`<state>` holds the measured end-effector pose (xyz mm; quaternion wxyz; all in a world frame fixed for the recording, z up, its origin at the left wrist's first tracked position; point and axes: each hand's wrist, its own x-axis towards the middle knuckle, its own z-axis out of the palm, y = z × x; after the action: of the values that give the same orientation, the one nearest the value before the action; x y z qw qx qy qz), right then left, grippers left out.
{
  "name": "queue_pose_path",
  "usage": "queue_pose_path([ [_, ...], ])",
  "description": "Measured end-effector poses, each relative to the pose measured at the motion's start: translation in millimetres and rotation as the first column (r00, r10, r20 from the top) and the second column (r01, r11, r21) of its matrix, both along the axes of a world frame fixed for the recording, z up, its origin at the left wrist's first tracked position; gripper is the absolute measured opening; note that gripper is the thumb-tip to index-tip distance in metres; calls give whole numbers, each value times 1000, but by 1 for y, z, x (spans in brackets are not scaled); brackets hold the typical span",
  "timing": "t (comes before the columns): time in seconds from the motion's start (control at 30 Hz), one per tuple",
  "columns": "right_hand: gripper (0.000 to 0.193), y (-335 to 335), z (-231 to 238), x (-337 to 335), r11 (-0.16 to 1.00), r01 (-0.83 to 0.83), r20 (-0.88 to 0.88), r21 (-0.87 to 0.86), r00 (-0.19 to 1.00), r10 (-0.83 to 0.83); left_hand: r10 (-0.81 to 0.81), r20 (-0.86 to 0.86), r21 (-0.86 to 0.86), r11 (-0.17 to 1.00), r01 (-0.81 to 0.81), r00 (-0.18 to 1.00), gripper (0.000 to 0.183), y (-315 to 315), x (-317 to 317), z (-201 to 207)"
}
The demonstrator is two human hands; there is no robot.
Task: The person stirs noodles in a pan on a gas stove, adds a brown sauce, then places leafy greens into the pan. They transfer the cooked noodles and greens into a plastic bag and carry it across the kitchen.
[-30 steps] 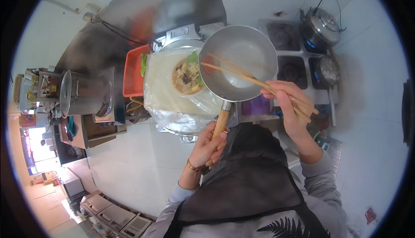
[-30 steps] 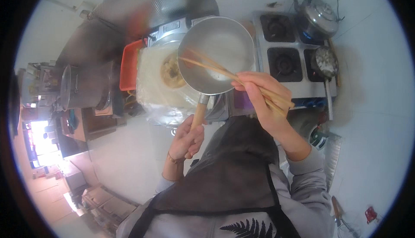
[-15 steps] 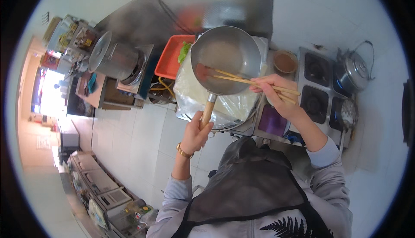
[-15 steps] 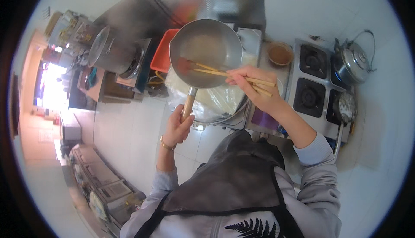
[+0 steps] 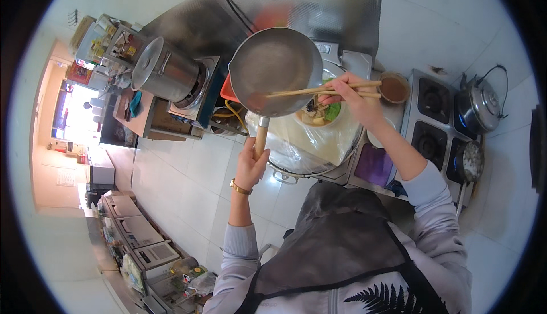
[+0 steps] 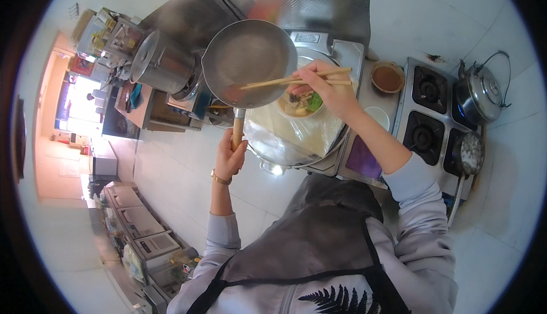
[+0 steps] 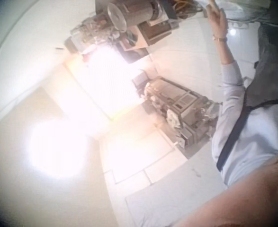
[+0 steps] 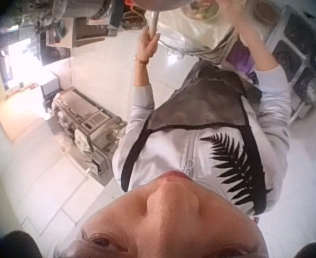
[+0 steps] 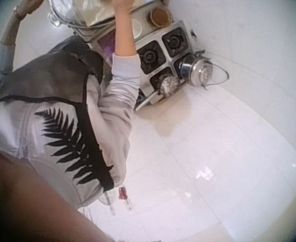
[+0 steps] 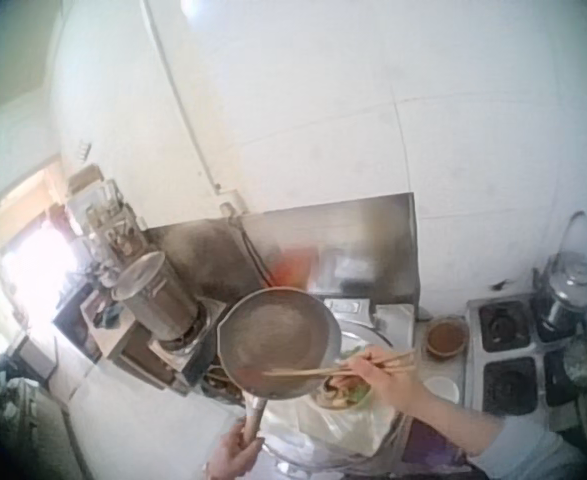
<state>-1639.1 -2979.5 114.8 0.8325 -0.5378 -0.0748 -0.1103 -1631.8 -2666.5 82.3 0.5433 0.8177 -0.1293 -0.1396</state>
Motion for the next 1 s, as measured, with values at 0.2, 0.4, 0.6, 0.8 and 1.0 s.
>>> queue_pose_path([
  [0.2,19,-34,7,7,944,-58,-12,-325,998,57,-45,375,269,961,-62,926,28,-5,27,-20],
  [0.4,17,-53,-5,-5,902,30,-59,-432,996,-61,-95,500,415,899,-142,861,34,-19,34,-43],
  [0.6,16,-69,-19,-30,890,165,-48,-425,978,-204,-97,531,529,814,-240,842,31,-24,30,-35],
  [0.8,8,-54,-51,-56,663,495,186,-562,856,-481,106,573,251,921,-297,813,28,-30,16,-13],
  [1.0,10,-28,-80,-63,520,521,386,-677,853,-352,266,332,134,936,-325,905,27,-24,-4,-1],
])
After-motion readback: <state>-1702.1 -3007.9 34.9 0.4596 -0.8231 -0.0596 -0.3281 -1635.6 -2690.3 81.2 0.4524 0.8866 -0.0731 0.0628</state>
